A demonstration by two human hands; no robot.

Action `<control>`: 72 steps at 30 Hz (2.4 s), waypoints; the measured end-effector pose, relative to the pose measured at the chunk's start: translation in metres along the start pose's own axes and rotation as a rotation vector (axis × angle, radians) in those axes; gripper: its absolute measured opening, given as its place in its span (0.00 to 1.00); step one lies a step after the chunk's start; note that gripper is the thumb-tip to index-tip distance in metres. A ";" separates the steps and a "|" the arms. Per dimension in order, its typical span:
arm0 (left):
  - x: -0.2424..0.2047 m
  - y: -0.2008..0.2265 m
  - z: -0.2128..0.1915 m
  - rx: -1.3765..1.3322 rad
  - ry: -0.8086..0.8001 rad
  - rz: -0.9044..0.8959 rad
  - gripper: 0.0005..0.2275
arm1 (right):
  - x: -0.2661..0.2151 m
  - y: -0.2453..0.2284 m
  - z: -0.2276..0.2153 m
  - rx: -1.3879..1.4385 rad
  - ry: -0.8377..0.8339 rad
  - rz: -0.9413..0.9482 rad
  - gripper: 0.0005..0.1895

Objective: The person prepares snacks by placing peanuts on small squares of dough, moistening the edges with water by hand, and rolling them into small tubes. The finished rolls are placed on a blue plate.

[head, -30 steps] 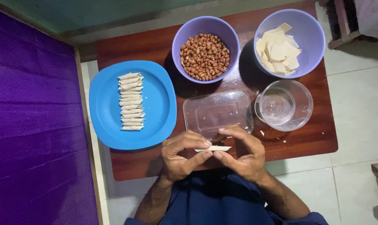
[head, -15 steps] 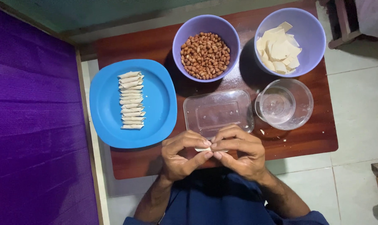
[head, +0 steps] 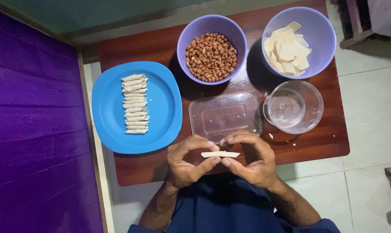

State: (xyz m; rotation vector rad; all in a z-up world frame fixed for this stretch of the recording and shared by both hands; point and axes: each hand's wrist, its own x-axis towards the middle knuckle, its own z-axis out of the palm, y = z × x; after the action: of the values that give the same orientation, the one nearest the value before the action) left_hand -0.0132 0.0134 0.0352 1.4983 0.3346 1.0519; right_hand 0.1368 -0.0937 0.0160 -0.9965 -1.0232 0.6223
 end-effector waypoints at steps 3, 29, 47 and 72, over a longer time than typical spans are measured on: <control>-0.011 -0.009 -0.001 0.030 0.021 -0.043 0.17 | -0.003 0.005 -0.001 -0.002 0.000 0.031 0.22; -0.029 0.009 -0.102 0.369 0.041 -0.137 0.07 | 0.040 0.012 0.071 -0.268 -0.296 0.144 0.06; 0.025 0.004 -0.209 0.667 -0.028 -0.061 0.08 | 0.111 0.075 0.132 -0.297 -0.435 0.369 0.07; 0.058 -0.050 -0.247 0.873 -0.093 0.071 0.04 | 0.144 0.156 0.139 -0.645 -0.561 0.174 0.07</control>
State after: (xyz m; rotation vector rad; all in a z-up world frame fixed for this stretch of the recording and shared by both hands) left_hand -0.1510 0.2259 -0.0171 2.3359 0.7401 0.9229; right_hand 0.0731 0.1446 -0.0422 -1.5296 -1.7089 0.7551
